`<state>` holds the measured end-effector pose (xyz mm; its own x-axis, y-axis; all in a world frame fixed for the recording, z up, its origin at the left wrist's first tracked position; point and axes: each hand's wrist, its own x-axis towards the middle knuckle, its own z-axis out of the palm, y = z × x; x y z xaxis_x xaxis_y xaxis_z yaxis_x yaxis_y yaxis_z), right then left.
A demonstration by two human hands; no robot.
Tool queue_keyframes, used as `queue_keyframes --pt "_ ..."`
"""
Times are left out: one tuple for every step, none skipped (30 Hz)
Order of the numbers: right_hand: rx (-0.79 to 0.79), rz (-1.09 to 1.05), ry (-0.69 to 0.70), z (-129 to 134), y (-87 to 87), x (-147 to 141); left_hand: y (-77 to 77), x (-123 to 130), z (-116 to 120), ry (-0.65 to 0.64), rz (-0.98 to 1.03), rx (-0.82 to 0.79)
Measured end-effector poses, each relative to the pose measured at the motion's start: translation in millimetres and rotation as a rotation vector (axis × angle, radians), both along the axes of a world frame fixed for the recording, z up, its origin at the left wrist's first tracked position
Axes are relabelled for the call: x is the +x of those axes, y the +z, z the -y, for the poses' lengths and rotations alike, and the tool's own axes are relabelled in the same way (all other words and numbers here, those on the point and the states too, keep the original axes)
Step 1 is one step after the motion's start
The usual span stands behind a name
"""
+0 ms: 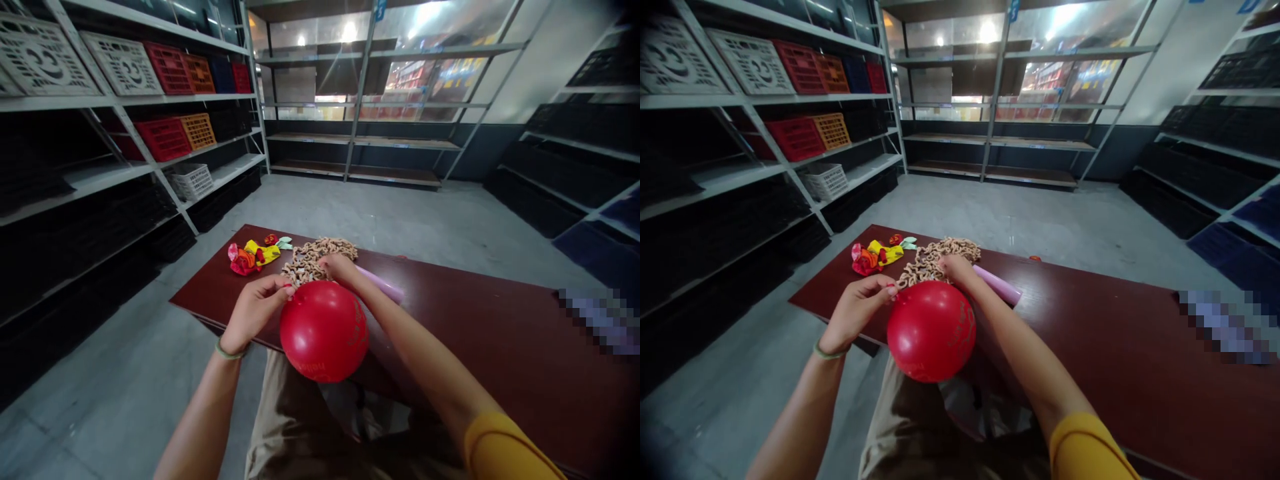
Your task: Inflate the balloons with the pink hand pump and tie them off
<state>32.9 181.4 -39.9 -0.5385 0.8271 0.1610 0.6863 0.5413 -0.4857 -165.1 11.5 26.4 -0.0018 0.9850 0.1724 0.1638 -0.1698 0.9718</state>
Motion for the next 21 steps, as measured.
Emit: queue_keyframes --pt "-0.013 0.049 -0.001 -3.3 -7.7 -5.4 0.1 -3.7 1.8 -0.006 -0.010 -0.010" --pt "-0.028 0.100 -0.003 -5.4 -13.9 -9.7 0.1 -7.1 3.3 -0.012 -0.016 -0.022" --pt "-0.040 0.146 -0.007 -6.7 -18.7 -12.8 -0.1 -10.1 4.6 -0.018 -0.017 -0.034" --pt "-0.041 0.179 -0.016 -7.4 -22.2 -14.7 -0.6 -12.8 5.6 -0.023 -0.014 -0.045" --pt "-0.038 0.201 -0.027 -7.8 -24.4 -15.6 -1.1 -14.8 6.3 -0.027 -0.010 -0.054" --pt "-0.032 0.214 -0.039 -8.1 -25.4 -15.5 -1.7 -16.2 6.6 -0.030 -0.006 -0.059" --pt "-0.024 0.220 -0.050 -8.5 -25.0 -14.4 -2.3 -16.9 6.7 -0.034 -0.002 -0.063" --pt "-0.015 0.217 -0.060 -8.7 -23.3 -12.4 -2.8 -16.9 6.4 -0.038 0.001 -0.064" --pt "-0.006 0.207 -0.067 -8.9 -20.2 -9.5 -3.2 -16.2 5.7 -0.043 0.006 -0.065" --pt "0.005 0.190 -0.073 -9.0 -15.6 -5.7 -3.5 -15.0 4.7 -0.049 0.010 -0.065" --pt "0.015 0.168 -0.075 -8.7 -9.7 -1.1 -3.6 -13.1 3.4 -0.057 0.015 -0.061" --pt "0.024 0.140 -0.075 -8.1 -2.6 4.1 -3.4 -10.7 1.7 -0.066 0.018 -0.056" --pt "0.032 0.109 -0.072 -6.9 5.5 9.8 -3.1 -7.7 -0.2 -0.078 0.017 -0.047" --pt "0.037 0.075 -0.068 -5.3 14.4 15.7 -2.5 -4.1 -2.4 -0.093 0.011 -0.035" --pt "0.038 0.042 -0.061 -3.0 23.8 21.7 -1.7 0.1 -4.7 -0.110 0.002 -0.020" --pt "0.036 0.010 -0.053 -0.1 33.7 27.7 -0.6 5.0 -7.3 -0.129 -0.006 -0.004" --pt "0.034 -0.016 -0.048 3.5 43.7 33.5 0.6 10.5 -10.0 -0.150 -0.011 0.012" --pt "0.030 -0.045 -0.044 8.0 54.0 39.2 2.0 16.7 -12.9 -0.169 -0.013 0.030" --pt "0.028 -0.079 -0.044 13.3 64.2 44.8 3.3 23.5 -15.9 -0.187 -0.009 0.049" --pt "0.028 -0.117 -0.048 19.5 74.3 50.3 4.6 30.8 -18.8 -0.202 -0.002 0.068" --pt "0.027 -0.167 -0.049 26.6 84.2 55.8 5.8 38.5 -21.7 -0.215 0.005 0.086"
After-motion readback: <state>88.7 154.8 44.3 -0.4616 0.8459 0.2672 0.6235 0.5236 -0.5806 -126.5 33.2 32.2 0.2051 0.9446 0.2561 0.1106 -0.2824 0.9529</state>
